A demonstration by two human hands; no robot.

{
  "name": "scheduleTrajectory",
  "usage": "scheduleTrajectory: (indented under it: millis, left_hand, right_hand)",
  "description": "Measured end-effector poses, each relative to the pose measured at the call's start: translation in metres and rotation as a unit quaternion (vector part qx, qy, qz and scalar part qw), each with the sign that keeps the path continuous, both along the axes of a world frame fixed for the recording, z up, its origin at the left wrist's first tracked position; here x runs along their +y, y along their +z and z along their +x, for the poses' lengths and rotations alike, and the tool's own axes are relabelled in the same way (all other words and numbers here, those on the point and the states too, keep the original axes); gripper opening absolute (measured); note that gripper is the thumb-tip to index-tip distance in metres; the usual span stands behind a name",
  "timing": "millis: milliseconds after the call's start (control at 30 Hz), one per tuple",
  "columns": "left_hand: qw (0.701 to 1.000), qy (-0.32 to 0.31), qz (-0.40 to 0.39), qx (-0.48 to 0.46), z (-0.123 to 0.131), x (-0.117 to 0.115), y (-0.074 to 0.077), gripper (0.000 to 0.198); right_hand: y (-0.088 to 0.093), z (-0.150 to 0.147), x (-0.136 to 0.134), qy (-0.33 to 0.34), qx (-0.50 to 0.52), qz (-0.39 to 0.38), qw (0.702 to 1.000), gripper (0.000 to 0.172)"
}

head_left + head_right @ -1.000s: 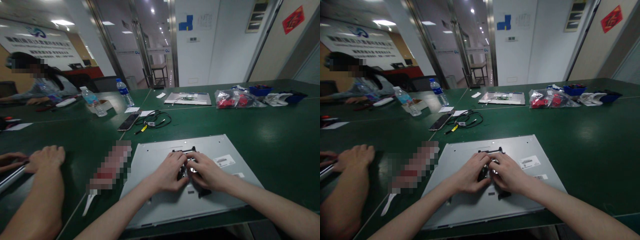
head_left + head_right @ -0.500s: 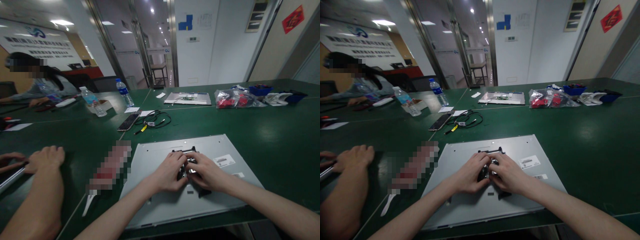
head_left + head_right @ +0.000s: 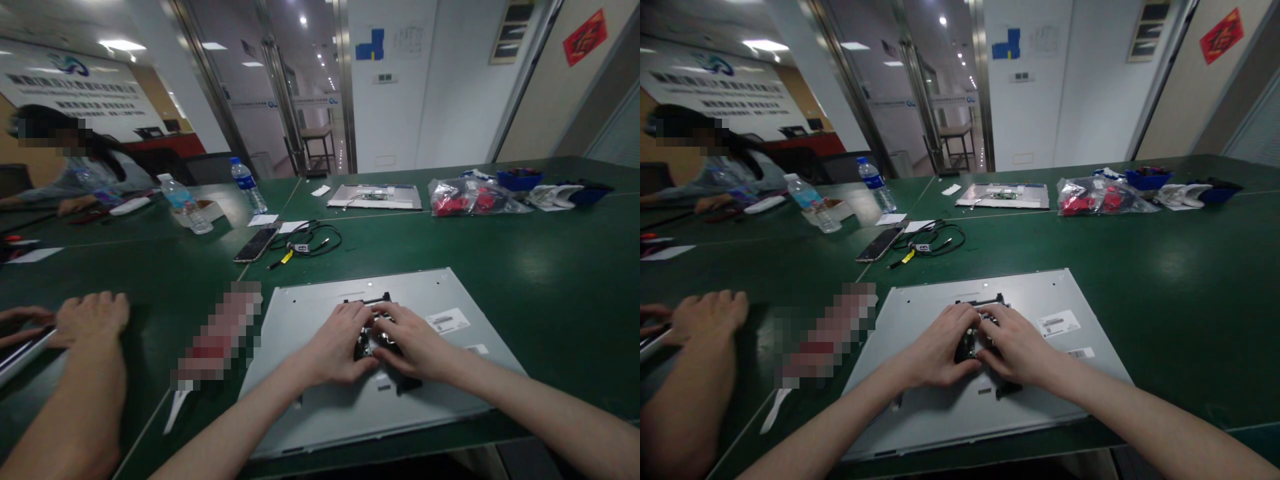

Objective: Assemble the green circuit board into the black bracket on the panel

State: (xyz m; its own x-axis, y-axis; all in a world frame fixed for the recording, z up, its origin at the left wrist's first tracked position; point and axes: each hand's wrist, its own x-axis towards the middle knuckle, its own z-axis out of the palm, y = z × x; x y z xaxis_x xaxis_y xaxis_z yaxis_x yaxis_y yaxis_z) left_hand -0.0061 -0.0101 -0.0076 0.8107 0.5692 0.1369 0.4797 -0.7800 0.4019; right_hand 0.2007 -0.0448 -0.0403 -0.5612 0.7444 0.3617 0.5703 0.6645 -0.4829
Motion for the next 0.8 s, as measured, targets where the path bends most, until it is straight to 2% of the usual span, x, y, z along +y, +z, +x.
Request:
scheduleTrajectory:
  millis: [233,433,800]
  left_hand:
    - [1.0,0.012,0.005,-0.009,0.0,0.002,-0.005,0.042]
    - [1.0,0.009,0.005,-0.016,0.0,0.003,-0.007,0.036]
    - [1.0,0.01,0.004,-0.022,-0.001,0.003,-0.011,0.043]
  right_hand:
    - [0.004,0.001,0.0,-0.01,-0.004,-0.015,1.0,0.04]
    - [0.002,0.002,0.001,-0.005,-0.015,0.005,1.0,0.03]
    - [0.005,0.001,-0.001,0.02,-0.004,0.005,1.0,0.027]
